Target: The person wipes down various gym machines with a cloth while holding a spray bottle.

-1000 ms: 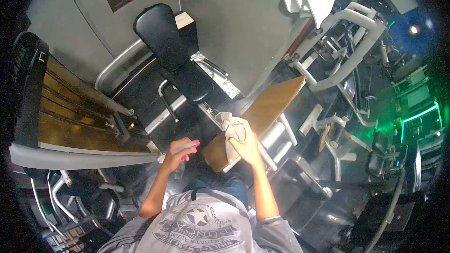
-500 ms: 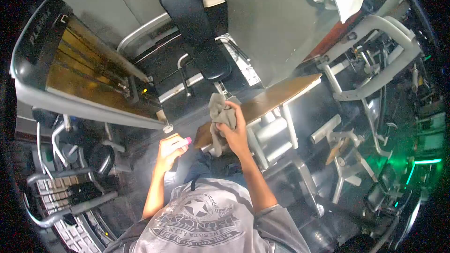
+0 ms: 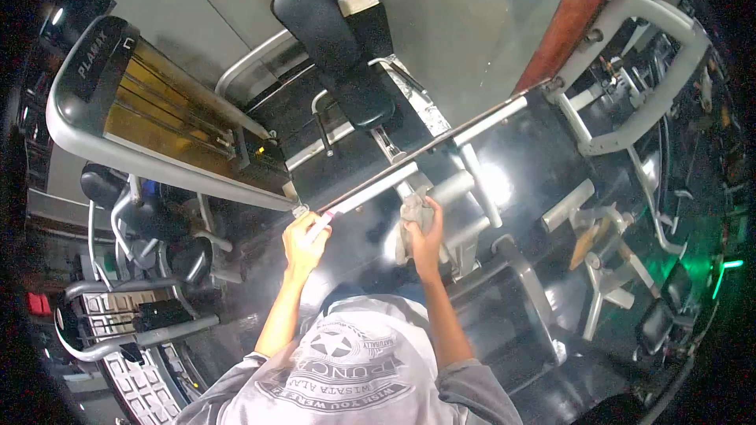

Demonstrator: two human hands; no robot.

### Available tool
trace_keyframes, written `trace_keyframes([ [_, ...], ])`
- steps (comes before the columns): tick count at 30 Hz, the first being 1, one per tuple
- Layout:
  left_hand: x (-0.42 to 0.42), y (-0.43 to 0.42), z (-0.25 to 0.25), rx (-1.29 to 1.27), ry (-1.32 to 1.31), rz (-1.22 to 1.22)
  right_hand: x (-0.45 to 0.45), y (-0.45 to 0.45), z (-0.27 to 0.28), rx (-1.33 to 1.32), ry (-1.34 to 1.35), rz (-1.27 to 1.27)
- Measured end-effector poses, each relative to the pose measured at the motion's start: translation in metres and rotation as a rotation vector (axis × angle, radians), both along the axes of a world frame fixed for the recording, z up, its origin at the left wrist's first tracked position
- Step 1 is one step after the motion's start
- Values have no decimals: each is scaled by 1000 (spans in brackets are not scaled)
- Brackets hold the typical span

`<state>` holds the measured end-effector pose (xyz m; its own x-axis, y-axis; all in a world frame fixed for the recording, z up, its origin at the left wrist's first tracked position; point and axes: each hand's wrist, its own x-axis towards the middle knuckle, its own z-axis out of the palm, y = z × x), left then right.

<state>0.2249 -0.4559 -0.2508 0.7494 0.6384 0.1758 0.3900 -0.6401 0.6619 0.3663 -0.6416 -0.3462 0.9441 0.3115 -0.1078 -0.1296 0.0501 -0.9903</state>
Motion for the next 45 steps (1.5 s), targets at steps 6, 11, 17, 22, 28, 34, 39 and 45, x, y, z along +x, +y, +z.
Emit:
trace_keyframes([
  [6,-1,1,-6,-26,-56,4,-21,16,20,82,4,-17],
  [11,-32,13,-15,-119,-159,-5,-33,53,14,74,-131,-94],
  [17,-98,22,-14,-519,-359,79,-53,125,20,-71,-164,-286],
  [22,-151,32,-12,-554,-352,161,-90,157,20,-122,-165,-306],
  [28,-170,42,-21,-648,-370,180,-130,146,15,-167,-172,-71],
  [34,-156,40,-19,-718,-415,131,-70,96,-5,228,70,-75],
  [39,-141,35,-21,-722,-393,122,6,94,15,125,-17,-386],
  [45,-110,29,-19,-702,-360,123,-43,132,-6,-142,-168,-261],
])
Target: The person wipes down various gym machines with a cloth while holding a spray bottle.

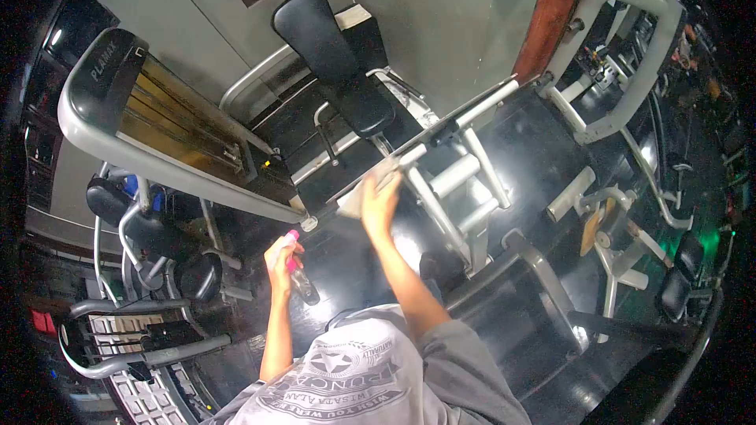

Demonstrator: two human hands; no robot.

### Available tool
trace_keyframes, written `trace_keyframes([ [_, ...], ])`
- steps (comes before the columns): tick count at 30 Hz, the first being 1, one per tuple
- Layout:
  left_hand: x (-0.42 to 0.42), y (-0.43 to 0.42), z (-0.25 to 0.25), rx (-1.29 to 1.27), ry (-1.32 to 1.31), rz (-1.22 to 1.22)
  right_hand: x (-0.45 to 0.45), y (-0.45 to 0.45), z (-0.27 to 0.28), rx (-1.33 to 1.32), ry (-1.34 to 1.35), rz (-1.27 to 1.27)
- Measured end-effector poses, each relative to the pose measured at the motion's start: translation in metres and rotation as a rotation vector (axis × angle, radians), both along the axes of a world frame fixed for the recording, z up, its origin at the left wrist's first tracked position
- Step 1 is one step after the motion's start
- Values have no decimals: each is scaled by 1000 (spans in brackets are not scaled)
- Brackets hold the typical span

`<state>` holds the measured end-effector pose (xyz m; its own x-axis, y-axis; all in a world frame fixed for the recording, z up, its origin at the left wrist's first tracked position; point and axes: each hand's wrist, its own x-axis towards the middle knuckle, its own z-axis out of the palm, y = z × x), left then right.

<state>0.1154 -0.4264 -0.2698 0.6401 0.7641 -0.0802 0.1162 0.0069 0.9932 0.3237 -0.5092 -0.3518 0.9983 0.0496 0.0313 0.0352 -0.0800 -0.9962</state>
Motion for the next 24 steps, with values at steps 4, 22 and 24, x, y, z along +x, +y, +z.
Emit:
trace_keyframes([
  [4,25,2,3,30,-22,-34,-20,-28,18,52,207,351],
  [22,49,-7,-4,-15,14,-28,-16,-50,31,-47,-125,425],
  [24,46,-4,2,0,20,-26,6,-60,24,-45,-163,218],
])
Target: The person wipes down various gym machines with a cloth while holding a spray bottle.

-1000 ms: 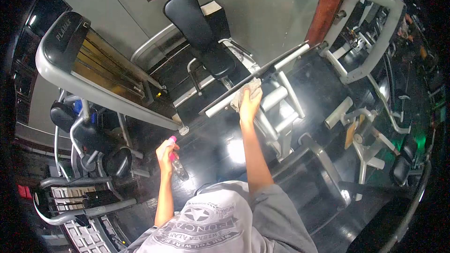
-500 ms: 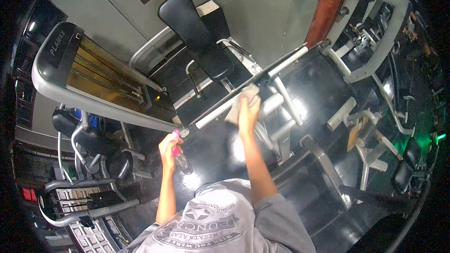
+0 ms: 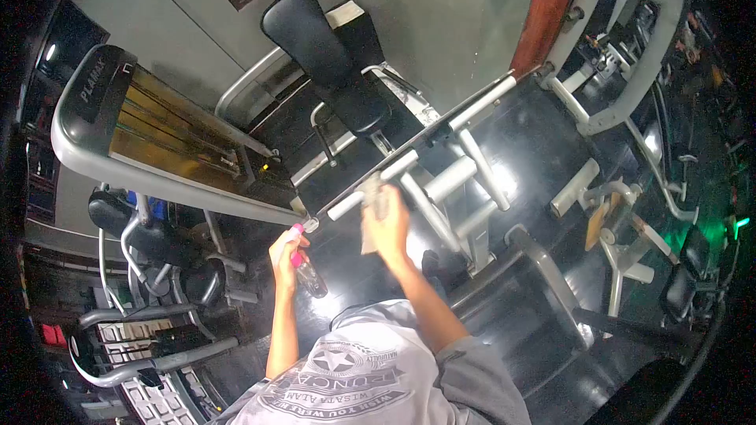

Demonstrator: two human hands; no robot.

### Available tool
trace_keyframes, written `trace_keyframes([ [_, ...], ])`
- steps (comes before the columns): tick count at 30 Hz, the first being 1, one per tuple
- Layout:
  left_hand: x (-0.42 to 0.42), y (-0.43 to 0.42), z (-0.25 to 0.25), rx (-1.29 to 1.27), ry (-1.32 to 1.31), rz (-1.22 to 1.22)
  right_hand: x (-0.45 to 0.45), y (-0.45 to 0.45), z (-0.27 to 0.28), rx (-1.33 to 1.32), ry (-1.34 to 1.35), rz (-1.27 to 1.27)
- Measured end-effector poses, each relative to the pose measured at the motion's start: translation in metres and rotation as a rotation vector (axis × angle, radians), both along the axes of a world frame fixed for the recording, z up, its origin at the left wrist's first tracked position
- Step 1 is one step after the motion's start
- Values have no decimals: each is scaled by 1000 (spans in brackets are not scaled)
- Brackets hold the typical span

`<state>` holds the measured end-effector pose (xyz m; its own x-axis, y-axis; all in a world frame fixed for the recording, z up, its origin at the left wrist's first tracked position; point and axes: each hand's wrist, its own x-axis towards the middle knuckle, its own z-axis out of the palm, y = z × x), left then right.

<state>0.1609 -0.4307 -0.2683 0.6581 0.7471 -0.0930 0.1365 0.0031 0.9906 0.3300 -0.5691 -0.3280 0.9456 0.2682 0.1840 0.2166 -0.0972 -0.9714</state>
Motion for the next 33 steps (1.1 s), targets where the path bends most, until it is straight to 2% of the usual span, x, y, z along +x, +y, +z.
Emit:
trace_keyframes([
  [1,-3,1,2,13,7,2,16,-4,-16,1,-161,-148],
  [3,-9,3,0,20,11,3,52,-15,-12,-187,-280,-303],
  [4,-14,3,-2,26,19,-4,58,-16,0,-190,-280,-297],
  [6,-23,6,-6,-5,4,-13,64,-19,21,-362,-145,-138],
  [9,-30,7,-10,-47,-6,5,37,-5,25,-394,-111,-66],
  [11,-31,6,-12,-65,-1,37,14,5,5,-401,-245,-35],
  [13,-31,6,-15,-73,-35,37,-12,8,10,-450,-164,128],
  [15,-30,8,-16,-74,-44,28,-26,7,2,-408,-239,251],
  [19,-28,13,-11,-80,-48,5,5,-16,-4,-386,-363,302],
  [23,-33,15,-11,-78,-72,-7,47,-25,9,-304,-328,-157],
  [24,-34,15,-11,-87,-64,5,45,-23,9,-306,-332,-154],
  [26,-36,15,-13,-98,-58,16,37,-14,6,-351,-274,-44],
  [27,-38,15,-16,-107,-61,28,27,-7,-8,-422,-326,-47],
  [28,-41,16,-19,-121,-63,43,-3,4,1,-397,-313,79],
  [30,-44,17,-19,-121,-72,42,-36,17,-3,-509,-249,229],
  [33,-48,18,-16,-121,-81,45,-68,26,0,-432,-351,371],
])
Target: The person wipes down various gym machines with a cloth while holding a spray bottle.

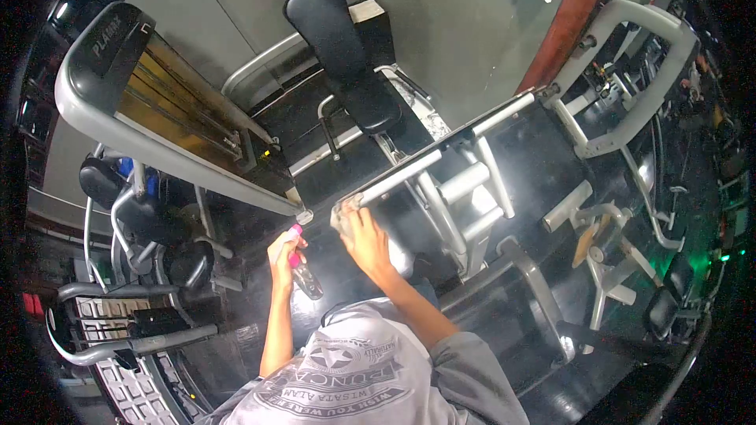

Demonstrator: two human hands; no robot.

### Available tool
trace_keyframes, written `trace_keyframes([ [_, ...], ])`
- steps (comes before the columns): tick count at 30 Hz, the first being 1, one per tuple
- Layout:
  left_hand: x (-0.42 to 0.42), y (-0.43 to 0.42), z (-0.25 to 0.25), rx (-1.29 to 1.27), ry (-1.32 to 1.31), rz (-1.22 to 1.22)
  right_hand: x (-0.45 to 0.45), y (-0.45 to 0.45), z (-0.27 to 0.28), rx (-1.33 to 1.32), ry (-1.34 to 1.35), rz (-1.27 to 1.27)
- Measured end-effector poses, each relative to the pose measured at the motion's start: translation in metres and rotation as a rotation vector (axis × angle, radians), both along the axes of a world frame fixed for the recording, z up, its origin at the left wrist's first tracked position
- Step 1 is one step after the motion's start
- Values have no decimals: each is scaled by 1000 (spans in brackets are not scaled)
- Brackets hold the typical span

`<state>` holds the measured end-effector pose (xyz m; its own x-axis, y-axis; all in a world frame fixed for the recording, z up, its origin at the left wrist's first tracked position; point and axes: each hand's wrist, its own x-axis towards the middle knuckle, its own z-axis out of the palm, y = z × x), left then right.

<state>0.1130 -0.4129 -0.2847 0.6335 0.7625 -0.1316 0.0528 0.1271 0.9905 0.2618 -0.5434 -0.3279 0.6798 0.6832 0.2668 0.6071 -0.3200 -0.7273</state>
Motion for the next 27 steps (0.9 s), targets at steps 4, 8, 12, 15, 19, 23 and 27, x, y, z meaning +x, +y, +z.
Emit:
trace_keyframes([
  [4,-12,5,-1,-21,6,23,-17,0,4,9,74,171],
  [8,-30,10,-4,-7,-29,48,-21,13,-46,500,1535,-117],
  [12,-44,10,-7,-13,-11,78,5,23,-58,860,2098,165],
  [15,-50,10,-8,-17,34,83,1,28,-55,1148,2484,286],
  [19,-53,11,-5,11,69,111,-9,26,-33,1314,2673,166],
  [23,-55,11,-3,8,86,110,-25,7,-10,1307,2381,322],
  [27,-55,11,-8,1,101,80,-17,-22,-22,1172,2097,131],
])
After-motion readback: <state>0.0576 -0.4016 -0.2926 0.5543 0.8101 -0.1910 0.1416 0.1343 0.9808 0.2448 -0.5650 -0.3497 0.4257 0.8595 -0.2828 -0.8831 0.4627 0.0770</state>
